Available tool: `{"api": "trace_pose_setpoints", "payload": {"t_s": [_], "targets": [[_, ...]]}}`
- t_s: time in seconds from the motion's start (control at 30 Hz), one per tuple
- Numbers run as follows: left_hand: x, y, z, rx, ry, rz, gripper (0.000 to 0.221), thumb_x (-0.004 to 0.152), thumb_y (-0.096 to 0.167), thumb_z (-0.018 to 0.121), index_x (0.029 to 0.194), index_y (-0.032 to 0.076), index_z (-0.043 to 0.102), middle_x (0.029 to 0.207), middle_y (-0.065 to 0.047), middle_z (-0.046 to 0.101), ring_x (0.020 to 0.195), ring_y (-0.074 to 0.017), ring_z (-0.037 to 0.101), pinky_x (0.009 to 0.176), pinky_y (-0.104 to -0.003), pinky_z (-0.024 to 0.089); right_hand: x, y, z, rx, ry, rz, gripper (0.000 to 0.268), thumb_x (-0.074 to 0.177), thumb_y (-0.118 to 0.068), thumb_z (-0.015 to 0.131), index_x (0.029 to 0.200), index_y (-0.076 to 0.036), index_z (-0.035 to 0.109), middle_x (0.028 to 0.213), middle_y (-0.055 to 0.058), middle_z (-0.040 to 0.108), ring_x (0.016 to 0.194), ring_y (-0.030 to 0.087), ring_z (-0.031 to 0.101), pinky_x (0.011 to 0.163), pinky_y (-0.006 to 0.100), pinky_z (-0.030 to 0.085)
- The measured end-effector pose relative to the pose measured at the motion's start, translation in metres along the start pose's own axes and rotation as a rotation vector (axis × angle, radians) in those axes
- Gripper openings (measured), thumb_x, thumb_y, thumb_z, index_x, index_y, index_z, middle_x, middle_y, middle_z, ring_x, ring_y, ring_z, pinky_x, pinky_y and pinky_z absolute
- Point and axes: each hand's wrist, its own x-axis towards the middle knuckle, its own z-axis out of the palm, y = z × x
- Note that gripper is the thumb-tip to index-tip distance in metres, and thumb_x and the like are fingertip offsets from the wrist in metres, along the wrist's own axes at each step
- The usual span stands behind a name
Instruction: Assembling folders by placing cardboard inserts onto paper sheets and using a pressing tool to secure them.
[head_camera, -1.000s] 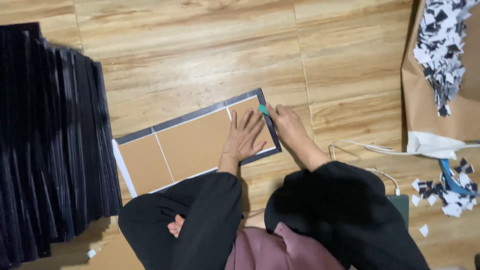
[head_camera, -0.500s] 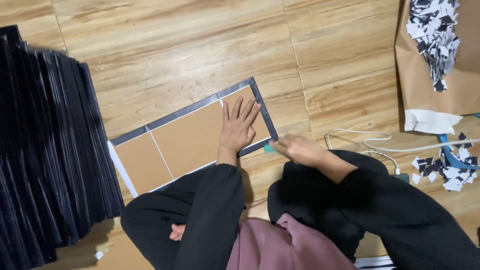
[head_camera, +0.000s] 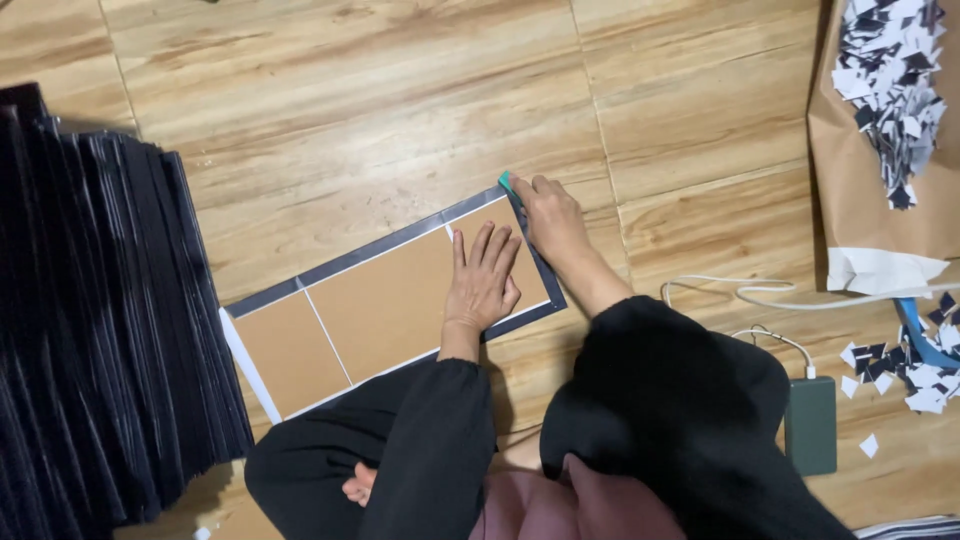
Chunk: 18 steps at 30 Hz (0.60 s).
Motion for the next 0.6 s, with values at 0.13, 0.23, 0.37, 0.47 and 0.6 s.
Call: {"api": "trace_pose_setpoints", "payload": {"t_s": [0.13,0.23,0.37,0.47,0.6], "targets": [[0.002,-0.002,0.001,-0.023,0.032,-0.026,0.066,0.070,0.031,0.035,0.134,0.015,0.031,0.138,-0.005,0.032,0.133,-0.0266,0.023,0.109,-0.055,0.008,-0.032,-0.001,-0.034,-0.024,-0.042,-0.164,0.035,0.085,-0.016,0.051,0.119,-0.024,0.052,0.082,0.004,0.048,0.076,0.024,0.053,0.060,0.038,0.049],[-0.001,0.003,-0.005,0.003,0.097,-0.074,0.074,0.070,0.024,0.035,0.141,0.011,0.021,0.144,-0.007,0.025,0.134,-0.0267,0.021,0.108,-0.055,0.008,-0.071,-0.011,-0.057,0.052,-0.145,-0.226,0.045,0.086,-0.008,0.038,0.129,-0.020,0.042,0.076,0.006,0.047,0.072,0.026,0.053,0.062,0.036,0.049],[0.003,0.005,-0.011,0.021,0.119,-0.089,0.078,0.068,0.024,0.037,0.142,0.006,0.017,0.147,-0.011,0.019,0.135,-0.0292,0.019,0.107,-0.056,0.009,-0.078,-0.019,-0.064,0.032,-0.140,-0.216,0.042,0.085,-0.006,0.037,0.125,-0.019,0.045,0.081,0.008,0.046,0.073,0.027,0.051,0.063,0.036,0.048],[0.003,0.005,-0.010,0.027,0.093,-0.087,0.078,0.069,0.023,0.036,0.142,0.006,0.015,0.148,-0.011,0.017,0.135,-0.0294,0.018,0.106,-0.057,0.008,-0.045,-0.014,-0.050,0.064,-0.098,-0.144,0.041,0.088,-0.005,0.038,0.127,-0.017,0.042,0.085,0.013,0.046,0.079,0.031,0.051,0.066,0.040,0.047],[0.002,0.004,-0.006,0.038,0.099,-0.089,0.078,0.069,0.024,0.036,0.142,0.005,0.014,0.148,-0.011,0.017,0.136,-0.0274,0.019,0.107,-0.057,0.006,0.019,0.001,-0.019,0.025,0.045,-0.126,0.030,0.086,-0.011,0.044,0.115,-0.019,0.048,0.080,0.005,0.042,0.076,0.025,0.051,0.059,0.037,0.048]]}}
